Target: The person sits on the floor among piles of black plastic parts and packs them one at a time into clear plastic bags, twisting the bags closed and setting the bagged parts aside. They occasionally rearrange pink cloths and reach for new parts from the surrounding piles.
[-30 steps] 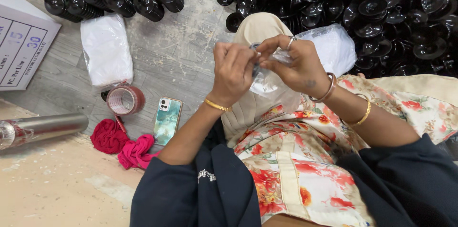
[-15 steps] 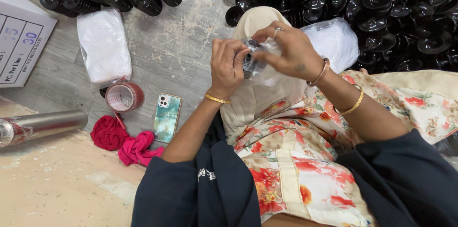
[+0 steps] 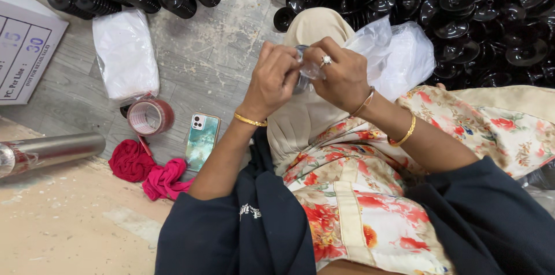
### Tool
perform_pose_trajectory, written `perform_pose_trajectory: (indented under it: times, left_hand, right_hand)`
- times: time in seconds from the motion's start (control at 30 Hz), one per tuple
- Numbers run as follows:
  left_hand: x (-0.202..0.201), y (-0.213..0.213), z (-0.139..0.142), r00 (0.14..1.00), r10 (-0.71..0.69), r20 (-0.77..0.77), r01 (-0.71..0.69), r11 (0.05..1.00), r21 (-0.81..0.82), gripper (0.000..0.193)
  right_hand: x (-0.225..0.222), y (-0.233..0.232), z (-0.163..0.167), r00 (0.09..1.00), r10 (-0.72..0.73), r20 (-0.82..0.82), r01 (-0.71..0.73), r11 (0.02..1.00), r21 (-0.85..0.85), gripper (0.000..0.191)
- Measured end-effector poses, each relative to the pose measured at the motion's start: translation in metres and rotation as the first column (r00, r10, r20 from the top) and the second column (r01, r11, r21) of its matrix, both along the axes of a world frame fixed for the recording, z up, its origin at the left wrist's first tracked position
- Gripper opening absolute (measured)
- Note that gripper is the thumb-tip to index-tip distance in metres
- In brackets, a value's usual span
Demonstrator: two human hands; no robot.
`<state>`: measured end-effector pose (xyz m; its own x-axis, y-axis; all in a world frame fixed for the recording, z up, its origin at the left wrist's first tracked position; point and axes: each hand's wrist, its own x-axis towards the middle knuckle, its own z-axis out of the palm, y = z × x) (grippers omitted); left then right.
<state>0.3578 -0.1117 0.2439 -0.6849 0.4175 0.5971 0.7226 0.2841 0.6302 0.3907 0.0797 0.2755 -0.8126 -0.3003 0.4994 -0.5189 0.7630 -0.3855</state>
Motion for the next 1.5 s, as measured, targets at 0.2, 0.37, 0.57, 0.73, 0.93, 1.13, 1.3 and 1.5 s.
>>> perform_pose_trajectory:
  times: [0.2,0.37,0.57,0.73,0.93,1.13,1.3,1.5]
  left_hand:
    - [0.014,0.008,-0.015,0.959,0.197,-0.204,-0.190,0.980,0.052,0.026]
    - [0.022,0.014,-0.021,0.933,0.240,-0.268,-0.211,0.969,0.132,0.027]
    - [0.022,0.016,-0.019,0.939,0.224,-0.263,-0.199,0.973,0.118,0.026]
    - [0.022,0.013,-0.013,0.950,0.226,-0.217,-0.216,0.974,0.068,0.022]
    - [0.019,0.000,-0.010,0.975,0.181,-0.128,-0.189,0.980,-0.054,0.020]
    - [0.022,-0.003,-0.001,0.965,-0.034,-0.261,-0.031,0.971,-0.239,0.035]
    - [0.028,0.008,0.011,0.947,-0.194,-0.256,0.142,0.968,-0.206,0.028]
    - [0.016,0.015,0.020,0.982,0.015,0.188,-0.038,0.992,0.119,0.016]
  right_hand:
    - [0.001,0.011,-0.003,0.896,0.139,0.421,0.048,0.913,-0.404,0.023]
    - [-0.009,0.018,-0.007,0.707,0.384,0.594,0.161,0.731,-0.664,0.027]
    - [-0.015,0.022,-0.007,0.580,0.537,0.612,0.100,0.699,-0.708,0.023]
    - [-0.012,0.024,-0.005,0.867,0.246,0.433,-0.063,0.917,-0.394,0.012]
    - [-0.014,0.032,0.004,0.995,-0.035,0.090,0.038,0.999,-0.026,0.028]
    - [-0.023,0.043,0.004,0.935,0.050,0.350,0.037,0.971,-0.236,0.018]
    - [-0.015,0.043,-0.007,0.527,0.523,0.670,0.220,0.678,-0.702,0.006]
    - [-0.004,0.036,-0.010,0.642,0.451,0.620,0.087,0.761,-0.643,0.009]
